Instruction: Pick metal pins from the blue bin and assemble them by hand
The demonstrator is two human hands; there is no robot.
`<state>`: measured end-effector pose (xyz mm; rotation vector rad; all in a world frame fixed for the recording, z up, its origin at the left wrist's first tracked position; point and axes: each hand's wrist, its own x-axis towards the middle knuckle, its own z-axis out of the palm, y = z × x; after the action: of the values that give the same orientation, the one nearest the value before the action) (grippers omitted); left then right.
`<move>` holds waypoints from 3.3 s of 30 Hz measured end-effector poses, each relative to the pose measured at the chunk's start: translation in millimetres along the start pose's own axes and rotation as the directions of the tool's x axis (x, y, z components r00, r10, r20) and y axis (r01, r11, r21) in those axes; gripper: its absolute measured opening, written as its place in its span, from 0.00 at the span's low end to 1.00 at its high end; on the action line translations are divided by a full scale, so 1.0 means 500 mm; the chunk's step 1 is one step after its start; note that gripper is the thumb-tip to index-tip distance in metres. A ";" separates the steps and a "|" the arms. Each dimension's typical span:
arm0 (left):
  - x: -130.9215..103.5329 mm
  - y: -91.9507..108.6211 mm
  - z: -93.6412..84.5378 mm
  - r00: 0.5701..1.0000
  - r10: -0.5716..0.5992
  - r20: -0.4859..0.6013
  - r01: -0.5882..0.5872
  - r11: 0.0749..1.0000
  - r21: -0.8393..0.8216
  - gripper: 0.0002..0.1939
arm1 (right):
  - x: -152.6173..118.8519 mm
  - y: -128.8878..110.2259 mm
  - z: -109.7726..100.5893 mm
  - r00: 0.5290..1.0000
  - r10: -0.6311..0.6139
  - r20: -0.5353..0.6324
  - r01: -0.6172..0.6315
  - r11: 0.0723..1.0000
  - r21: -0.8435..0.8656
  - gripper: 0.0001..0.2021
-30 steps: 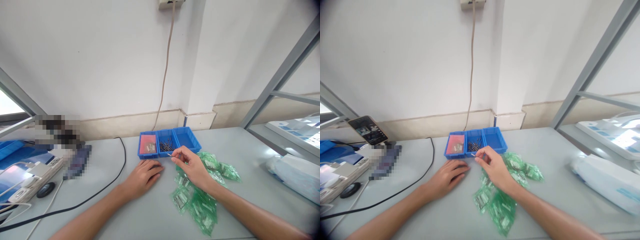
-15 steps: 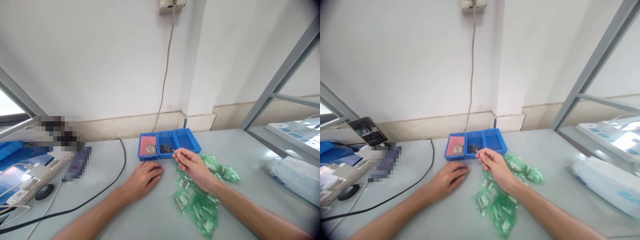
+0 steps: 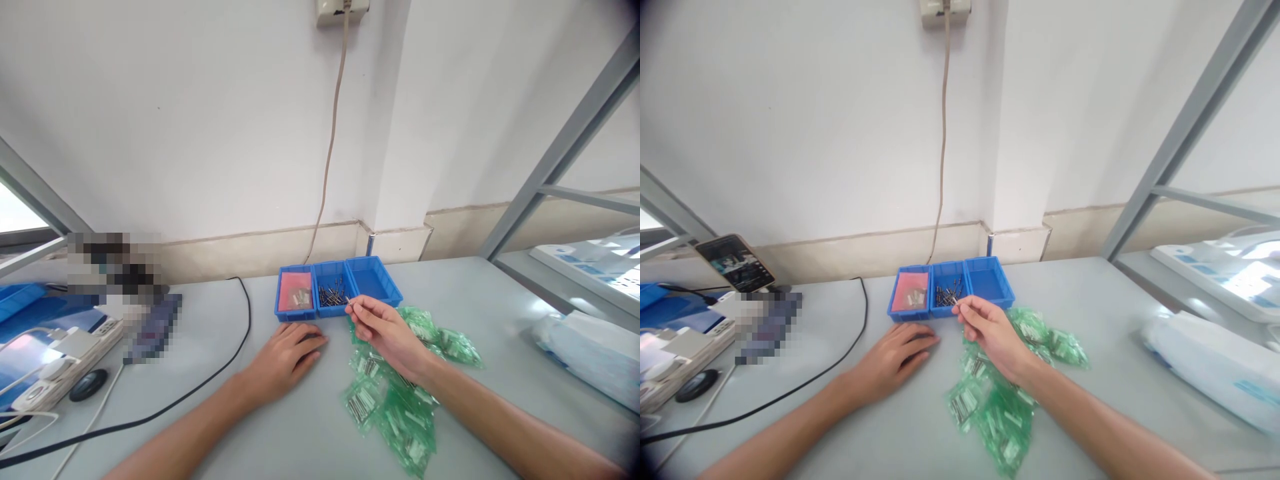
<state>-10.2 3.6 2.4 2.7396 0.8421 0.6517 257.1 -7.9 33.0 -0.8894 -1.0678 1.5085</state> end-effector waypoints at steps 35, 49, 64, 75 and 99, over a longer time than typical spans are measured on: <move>-0.001 0.000 0.000 1.000 -0.001 0.011 0.001 1.000 -0.003 0.16 | -0.001 0.018 -0.006 0.971 -0.234 0.042 0.214 0.786 -0.580 0.08; 0.001 0.002 -0.003 1.000 0.003 0.011 -0.003 1.000 -0.006 0.15 | 0.007 0.003 -0.002 1.000 -0.016 0.003 0.016 1.000 0.011 0.15; 0.002 0.002 -0.003 1.000 0.018 0.010 -0.018 1.000 -0.006 0.16 | 0.005 0.005 -0.002 1.000 -0.010 -0.026 0.007 0.994 -0.112 0.15; 0.005 0.006 -0.008 1.000 0.017 0.007 -0.017 1.000 -0.011 0.16 | -0.003 0.014 0.000 0.983 -0.186 0.000 0.157 0.829 -0.537 0.13; 0.002 0.001 -0.002 1.000 0.012 -0.012 -0.012 1.000 -0.007 0.16 | -0.010 0.013 -0.001 0.968 -0.252 -0.011 0.202 0.800 -0.566 0.07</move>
<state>-9.7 3.6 3.6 2.7398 0.8247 0.6729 256.4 -13.2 26.9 -1.1646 -1.5348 0.9462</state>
